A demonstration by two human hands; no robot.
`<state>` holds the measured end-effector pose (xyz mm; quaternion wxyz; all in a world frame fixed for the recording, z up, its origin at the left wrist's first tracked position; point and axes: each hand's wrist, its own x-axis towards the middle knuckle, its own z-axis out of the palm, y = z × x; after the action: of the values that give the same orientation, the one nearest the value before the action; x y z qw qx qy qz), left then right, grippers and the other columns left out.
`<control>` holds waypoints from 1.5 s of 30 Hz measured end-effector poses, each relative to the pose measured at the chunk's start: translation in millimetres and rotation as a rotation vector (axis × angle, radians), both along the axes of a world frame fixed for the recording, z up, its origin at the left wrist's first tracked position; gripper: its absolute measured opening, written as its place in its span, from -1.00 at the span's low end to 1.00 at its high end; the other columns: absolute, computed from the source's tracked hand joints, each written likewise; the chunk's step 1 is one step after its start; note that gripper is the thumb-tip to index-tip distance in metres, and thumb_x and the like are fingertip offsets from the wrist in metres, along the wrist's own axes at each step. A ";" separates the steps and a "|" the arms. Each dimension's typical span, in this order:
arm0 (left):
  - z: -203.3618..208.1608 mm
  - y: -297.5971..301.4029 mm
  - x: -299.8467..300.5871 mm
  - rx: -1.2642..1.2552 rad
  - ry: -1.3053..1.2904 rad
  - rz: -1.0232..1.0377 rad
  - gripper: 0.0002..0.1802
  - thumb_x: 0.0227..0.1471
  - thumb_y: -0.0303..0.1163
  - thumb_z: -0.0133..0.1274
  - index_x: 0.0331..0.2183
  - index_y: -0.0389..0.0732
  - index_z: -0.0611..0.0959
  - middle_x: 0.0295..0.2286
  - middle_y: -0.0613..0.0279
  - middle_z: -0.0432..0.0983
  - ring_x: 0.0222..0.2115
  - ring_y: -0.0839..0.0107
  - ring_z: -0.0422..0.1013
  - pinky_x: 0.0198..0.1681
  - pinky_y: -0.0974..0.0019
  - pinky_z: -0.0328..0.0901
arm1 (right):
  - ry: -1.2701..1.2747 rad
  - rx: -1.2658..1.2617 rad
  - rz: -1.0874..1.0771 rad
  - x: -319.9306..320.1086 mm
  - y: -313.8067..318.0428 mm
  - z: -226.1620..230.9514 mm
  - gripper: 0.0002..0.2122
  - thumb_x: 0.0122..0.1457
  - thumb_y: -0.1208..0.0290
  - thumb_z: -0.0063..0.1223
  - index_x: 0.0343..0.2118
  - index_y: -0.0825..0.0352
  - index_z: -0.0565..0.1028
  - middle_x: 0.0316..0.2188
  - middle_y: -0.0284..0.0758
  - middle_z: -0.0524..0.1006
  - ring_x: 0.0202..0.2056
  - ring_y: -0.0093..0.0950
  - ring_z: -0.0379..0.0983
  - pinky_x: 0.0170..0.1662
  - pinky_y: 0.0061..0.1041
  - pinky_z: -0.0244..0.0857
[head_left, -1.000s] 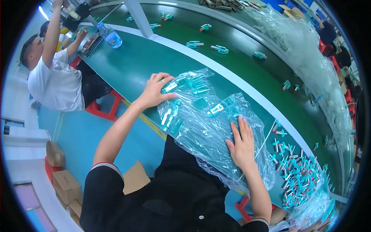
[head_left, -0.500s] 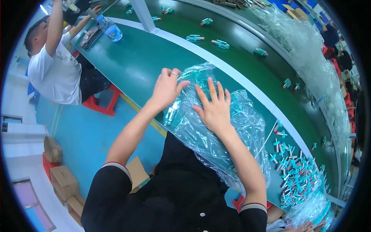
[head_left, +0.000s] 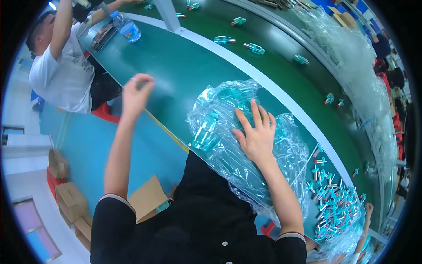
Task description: The person assembles small internal components into a plastic housing by hand on a factory production line.
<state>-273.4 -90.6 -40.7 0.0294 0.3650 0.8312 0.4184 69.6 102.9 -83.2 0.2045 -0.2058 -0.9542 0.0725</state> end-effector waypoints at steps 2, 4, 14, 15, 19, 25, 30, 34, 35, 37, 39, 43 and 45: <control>12.1 22.6 44.1 -0.135 -0.035 -0.145 -0.66 0.00 -0.24 0.34 -0.25 -0.27 0.69 -0.30 0.15 0.66 -0.20 0.28 0.58 -0.06 0.24 0.41 | 0.057 -0.041 0.035 2.9 3.5 0.6 -0.54 0.18 0.10 0.21 0.15 0.01 0.53 0.35 -0.12 0.26 0.23 -0.06 0.25 0.28 0.01 0.01; -5.3 42.8 64.4 -0.192 -0.189 -0.219 -0.49 -0.07 -0.12 0.41 -0.16 -0.26 0.69 -0.30 0.08 0.66 -0.22 0.20 0.60 -0.09 0.21 0.43 | 0.195 -0.205 0.095 6.9 8.9 -2.2 -0.63 0.24 0.26 0.16 0.10 0.20 0.55 0.27 -0.13 0.39 0.26 -0.11 0.27 0.31 -0.06 0.02; -28.0 68.4 138.1 -0.129 0.303 -0.275 -0.56 -0.07 -0.51 0.32 -0.10 -0.23 0.57 -0.25 0.05 0.44 -0.24 0.02 0.46 -0.21 0.03 0.40 | 0.510 -0.882 0.003 13.1 21.3 55.2 -0.75 0.26 0.58 0.10 -0.01 0.39 0.59 0.06 -0.18 0.60 0.15 -0.28 0.49 0.27 -0.34 0.25; -27.6 70.3 143.3 -0.140 0.369 -0.283 -0.59 -0.06 -0.52 0.31 -0.12 -0.24 0.58 -0.23 0.06 0.43 -0.21 0.01 0.45 -0.19 0.02 0.40 | 0.357 -0.607 0.022 9.1 16.8 65.4 -0.73 0.23 0.61 0.11 -0.01 0.36 0.59 0.04 -0.16 0.61 0.14 -0.22 0.50 0.27 -0.34 0.25; -26.9 66.5 147.1 -0.182 0.447 -0.347 -0.64 -0.05 -0.52 0.26 -0.15 -0.28 0.59 -0.20 0.04 0.41 -0.13 -0.01 0.42 -0.19 0.04 0.42 | 0.101 -0.167 0.177 -38.2 15.0 44.6 -0.50 0.17 0.52 0.13 0.22 0.16 0.43 0.29 -0.17 0.36 0.27 -0.02 0.27 0.30 -0.02 0.14; -5.8 63.8 126.7 -0.023 -0.066 -0.321 -0.68 0.03 -0.38 0.28 -0.12 -0.19 0.73 -0.22 0.06 0.64 -0.18 0.13 0.57 -0.10 0.18 0.44 | -0.001 -0.055 0.214 -48.5 12.5 0.4 -0.46 0.21 0.35 0.18 0.28 0.06 0.37 0.32 -0.28 0.31 0.36 -0.06 0.13 0.39 0.16 -0.11; -17.9 94.8 98.8 -0.281 0.000 -0.667 -0.48 -0.11 -0.13 0.42 -0.10 -0.14 0.72 -0.29 0.06 0.57 -0.23 0.12 0.53 -0.11 0.15 0.42 | 0.209 -0.108 0.276 -43.7 15.5 -17.3 -0.57 0.16 0.48 0.16 0.14 0.25 0.50 0.17 -0.19 0.47 0.28 -0.07 0.26 0.38 0.20 -0.06; -14.5 93.0 99.1 -0.187 -0.118 -0.558 -0.58 -0.06 -0.18 0.40 -0.16 -0.14 0.73 -0.29 0.08 0.53 -0.22 0.19 0.51 -0.10 0.19 0.41 | 0.169 -0.159 0.236 -28.8 18.5 -6.1 -0.57 0.17 0.48 0.16 0.14 0.26 0.50 0.19 -0.19 0.46 0.31 -0.17 0.26 0.39 0.10 -0.02; -25.8 84.5 92.3 -0.068 -0.165 -0.522 -0.63 -0.04 -0.21 0.39 -0.18 -0.15 0.73 -0.28 0.11 0.53 -0.23 0.23 0.51 -0.10 0.21 0.40 | 0.135 -0.159 0.236 -26.0 16.9 0.3 -0.57 0.19 0.46 0.16 0.16 0.24 0.49 0.22 -0.20 0.43 0.33 -0.21 0.24 0.40 0.06 -0.02; -42.8 76.7 86.7 0.083 -0.321 -0.367 -0.68 0.04 -0.31 0.34 -0.14 -0.16 0.71 -0.32 0.24 0.60 -0.26 0.37 0.50 -0.09 0.31 0.38 | 0.114 -0.159 0.238 -24.3 14.1 5.6 -0.56 0.20 0.47 0.17 0.17 0.21 0.49 0.24 -0.22 0.42 0.34 -0.21 0.23 0.41 0.05 -0.04; -50.8 71.1 82.0 0.124 -0.265 -0.252 -0.67 0.10 -0.36 0.29 -0.09 -0.19 0.66 -0.34 0.27 0.63 -0.33 0.43 0.51 -0.16 0.34 0.41 | 0.089 -0.163 0.238 -18.3 10.9 3.5 -0.55 0.21 0.48 0.17 0.19 0.18 0.48 0.26 -0.24 0.41 0.36 -0.22 0.21 0.42 0.04 -0.07; -21.4 44.4 20.0 0.738 -0.658 0.287 -0.71 0.16 -0.53 0.15 -0.07 -0.31 0.56 -0.26 0.09 0.63 -0.22 0.32 0.56 -0.13 0.26 0.45 | 0.149 -0.140 0.237 -14.5 23.1 -5.5 -0.60 0.22 0.47 0.13 0.15 0.24 0.49 0.20 -0.19 0.46 0.33 -0.20 0.24 0.43 0.05 -0.06; 0.9 30.5 45.6 0.517 -0.428 -0.005 -0.75 0.12 -0.54 0.18 -0.12 -0.31 0.60 -0.26 0.07 0.62 -0.24 0.30 0.57 -0.14 0.25 0.47 | 0.397 -0.575 0.185 -9.0 37.4 -9.6 -0.74 0.34 0.41 0.04 0.00 0.36 0.60 0.01 -0.22 0.62 0.20 -0.26 0.43 0.41 -0.07 0.02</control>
<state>-227.9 -60.1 -39.8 0.1106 0.2665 0.6716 0.6824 60.7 140.3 -92.8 0.3122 -0.1495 -0.8512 0.3946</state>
